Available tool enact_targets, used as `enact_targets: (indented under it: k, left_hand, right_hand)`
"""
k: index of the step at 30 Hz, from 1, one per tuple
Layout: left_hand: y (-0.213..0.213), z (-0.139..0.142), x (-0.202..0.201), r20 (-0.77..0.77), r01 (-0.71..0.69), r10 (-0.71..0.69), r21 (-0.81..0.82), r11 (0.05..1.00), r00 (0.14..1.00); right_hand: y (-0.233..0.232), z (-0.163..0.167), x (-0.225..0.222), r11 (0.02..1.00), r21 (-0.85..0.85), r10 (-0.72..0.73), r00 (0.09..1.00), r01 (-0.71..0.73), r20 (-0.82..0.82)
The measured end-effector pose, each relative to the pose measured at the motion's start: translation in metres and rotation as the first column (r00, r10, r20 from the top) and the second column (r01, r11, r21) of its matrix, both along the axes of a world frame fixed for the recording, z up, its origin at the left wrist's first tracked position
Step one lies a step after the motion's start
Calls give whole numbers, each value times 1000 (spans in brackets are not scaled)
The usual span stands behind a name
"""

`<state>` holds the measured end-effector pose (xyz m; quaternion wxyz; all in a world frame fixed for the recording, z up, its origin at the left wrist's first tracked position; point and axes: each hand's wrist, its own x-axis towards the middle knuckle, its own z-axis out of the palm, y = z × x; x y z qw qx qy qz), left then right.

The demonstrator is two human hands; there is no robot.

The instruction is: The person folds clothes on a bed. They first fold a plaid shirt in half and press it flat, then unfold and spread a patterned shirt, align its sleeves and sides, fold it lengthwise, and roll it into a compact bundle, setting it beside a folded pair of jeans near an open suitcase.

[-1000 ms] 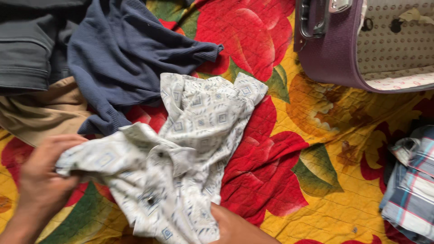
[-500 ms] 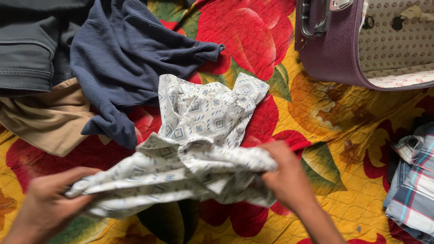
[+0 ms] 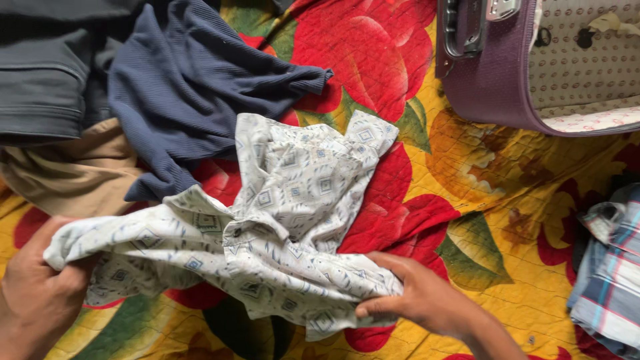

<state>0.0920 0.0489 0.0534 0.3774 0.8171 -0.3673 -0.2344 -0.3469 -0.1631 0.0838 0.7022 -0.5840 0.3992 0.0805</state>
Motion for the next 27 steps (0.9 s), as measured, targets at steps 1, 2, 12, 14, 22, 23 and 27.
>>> enact_targets:
  k: [1,2,12,14,22,23,27]
  left_hand:
    - [-2,6,0,22,4,-4,-5,1000,1000]
    - [-4,12,-3,38,9,-8,-10,1000,999]
    - [-98,34,-77,-532,114,-116,-38,993,839]
    - [-122,42,-97,-656,28,-103,-124,992,748]
    - [-171,61,-175,-389,252,-335,-250,935,858]
    - [-171,61,-185,-366,306,-390,-268,914,845]
    - [-165,63,-205,8,532,-584,-423,734,812]
  right_hand:
    - [-5,-4,4,993,-117,1,1000,-4,-17]
    - [-15,-9,8,973,-232,0,999,-10,-40]
    - [-91,-20,78,723,-687,-191,977,72,-99]
    - [-90,-11,90,723,-678,-156,987,130,22]
    - [-86,28,108,973,153,-221,875,170,431]
    - [-88,31,108,976,105,-217,889,191,402]
    - [-88,34,104,957,75,-289,893,280,345]
